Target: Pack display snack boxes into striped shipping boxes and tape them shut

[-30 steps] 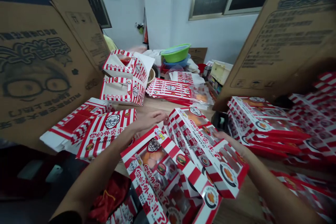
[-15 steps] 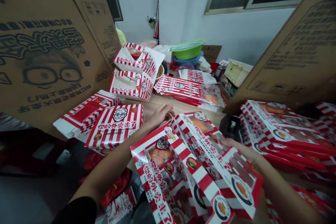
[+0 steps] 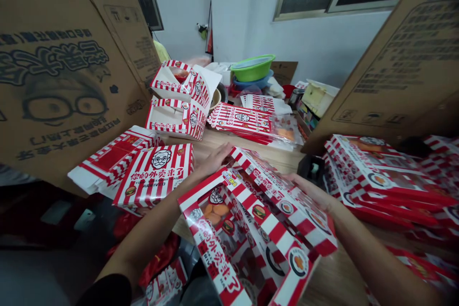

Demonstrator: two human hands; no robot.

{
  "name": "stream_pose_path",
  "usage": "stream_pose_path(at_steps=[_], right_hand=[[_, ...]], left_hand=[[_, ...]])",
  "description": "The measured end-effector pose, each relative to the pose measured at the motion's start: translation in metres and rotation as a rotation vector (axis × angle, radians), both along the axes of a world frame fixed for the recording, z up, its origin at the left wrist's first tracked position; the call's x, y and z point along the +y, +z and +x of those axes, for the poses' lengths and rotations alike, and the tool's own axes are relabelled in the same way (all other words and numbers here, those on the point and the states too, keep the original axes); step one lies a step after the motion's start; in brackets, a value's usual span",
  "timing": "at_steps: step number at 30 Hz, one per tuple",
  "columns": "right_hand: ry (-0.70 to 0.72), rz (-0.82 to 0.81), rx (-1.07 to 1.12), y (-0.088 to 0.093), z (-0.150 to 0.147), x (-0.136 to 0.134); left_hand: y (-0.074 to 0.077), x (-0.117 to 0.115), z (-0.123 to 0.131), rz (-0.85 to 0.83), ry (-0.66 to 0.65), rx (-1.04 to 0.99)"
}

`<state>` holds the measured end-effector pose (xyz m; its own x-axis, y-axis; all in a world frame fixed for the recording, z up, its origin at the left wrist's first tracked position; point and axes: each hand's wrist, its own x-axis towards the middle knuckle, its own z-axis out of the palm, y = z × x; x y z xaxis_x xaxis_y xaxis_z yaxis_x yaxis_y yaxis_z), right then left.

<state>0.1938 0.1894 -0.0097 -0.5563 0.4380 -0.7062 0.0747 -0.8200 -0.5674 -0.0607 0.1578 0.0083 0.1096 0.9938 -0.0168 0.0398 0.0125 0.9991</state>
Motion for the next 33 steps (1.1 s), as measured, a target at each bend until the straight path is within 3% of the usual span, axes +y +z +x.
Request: stream_pose_path(at_steps=[9,14,17,20,23,26,29,33], right_hand=[[-0.014,0.044,0.043,-0.006,0.001,0.007],[0.072,-0.013,0.042,-0.012,-0.003,0.015],[0.12,-0.048,0.065,-0.011,-0.01,0.017],[0.135,-0.062,0.097,-0.012,-0.014,0.018],[0.132,-0.059,0.128,-0.013,-0.014,0.02],[0.145,-0.069,0.159,-0.011,-0.015,0.019],[0.186,-0.101,0.169,-0.007,-0.017,0.019],[0.201,-0.115,0.15,-0.007,-0.018,0.022]], left_hand=[[0.004,0.003,-0.006,0.03,-0.058,0.18],[0.007,0.003,-0.007,0.068,-0.062,0.319],[0.019,0.0,-0.015,0.126,-0.115,0.404],[0.046,-0.01,-0.014,0.315,-0.333,0.671],[0.075,-0.034,0.01,0.601,-0.572,1.043],[0.089,-0.064,0.047,0.834,-0.709,1.234],[0.08,-0.084,0.078,0.969,-0.72,1.323],[0.057,-0.089,0.1,1.032,-0.573,1.435]])
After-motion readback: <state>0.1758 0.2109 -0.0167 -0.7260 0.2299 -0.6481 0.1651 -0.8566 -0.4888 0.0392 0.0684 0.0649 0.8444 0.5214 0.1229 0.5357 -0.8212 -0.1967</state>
